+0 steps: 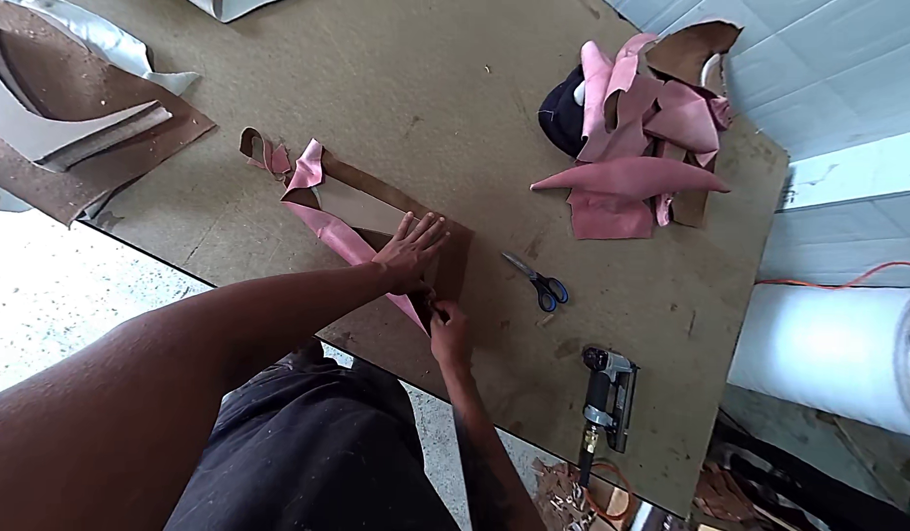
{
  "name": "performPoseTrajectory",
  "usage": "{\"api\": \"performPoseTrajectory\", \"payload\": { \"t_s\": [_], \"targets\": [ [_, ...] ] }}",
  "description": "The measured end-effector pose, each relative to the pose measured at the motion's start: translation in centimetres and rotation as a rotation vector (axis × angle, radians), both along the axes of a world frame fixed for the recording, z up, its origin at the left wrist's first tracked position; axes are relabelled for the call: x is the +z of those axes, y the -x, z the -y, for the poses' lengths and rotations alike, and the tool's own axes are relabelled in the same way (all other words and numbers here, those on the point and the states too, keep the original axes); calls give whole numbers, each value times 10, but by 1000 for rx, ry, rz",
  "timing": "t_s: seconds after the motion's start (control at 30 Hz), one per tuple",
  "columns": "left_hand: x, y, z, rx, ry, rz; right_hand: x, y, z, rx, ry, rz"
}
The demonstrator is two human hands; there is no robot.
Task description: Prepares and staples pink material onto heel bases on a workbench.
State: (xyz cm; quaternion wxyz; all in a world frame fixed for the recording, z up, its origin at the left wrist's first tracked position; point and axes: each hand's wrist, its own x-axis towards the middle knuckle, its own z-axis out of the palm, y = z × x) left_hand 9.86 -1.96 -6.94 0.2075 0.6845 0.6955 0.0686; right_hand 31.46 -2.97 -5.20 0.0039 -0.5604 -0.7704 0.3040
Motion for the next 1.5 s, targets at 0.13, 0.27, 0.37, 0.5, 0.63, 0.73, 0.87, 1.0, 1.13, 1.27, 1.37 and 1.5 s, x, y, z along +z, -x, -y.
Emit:
{"api": "performPoseTrajectory", "payload": {
  "t_s": [0.13,0.27,0.37,0.5,0.63,0.73,0.87,1.0,1.13,1.27,1.37,1.5],
  "targets": [
    [1,-1,2,2,-24,5,10,-40,-34,-29,-59,-78],
    [0,-3,4,13,-59,50,25,-91,-61,-255,-224,-115],
    [1,-1,4,19,-56,49,38,-83,-42,-361,-196,-83],
    [3,-2,5,24,-58,37,14,-30,14,-295,-60,24],
    [7,0,4,41,-41,1,6,7,19,-261,-10,-32],
    [8,0,4,49,-40,-20,9,3,18,-437,290,-390],
    [5,1,4,61,-58,-28,4,-8,34,-769,579,-730],
    [6,-2,2,59,-42,-25,8,-6,37,-750,807,-695],
    [7,-2,1,76,-30,-24,-5,-8,40,-729,744,-728],
    [3,-6,1,79,-55,-7,-2,-16,42,-639,661,-797],
    [0,-2,1,81,-63,3,7,-5,26,-557,646,-806],
    [-2,-1,0,66,-66,39,15,16,-9,-418,694,-705]
  ]
}}
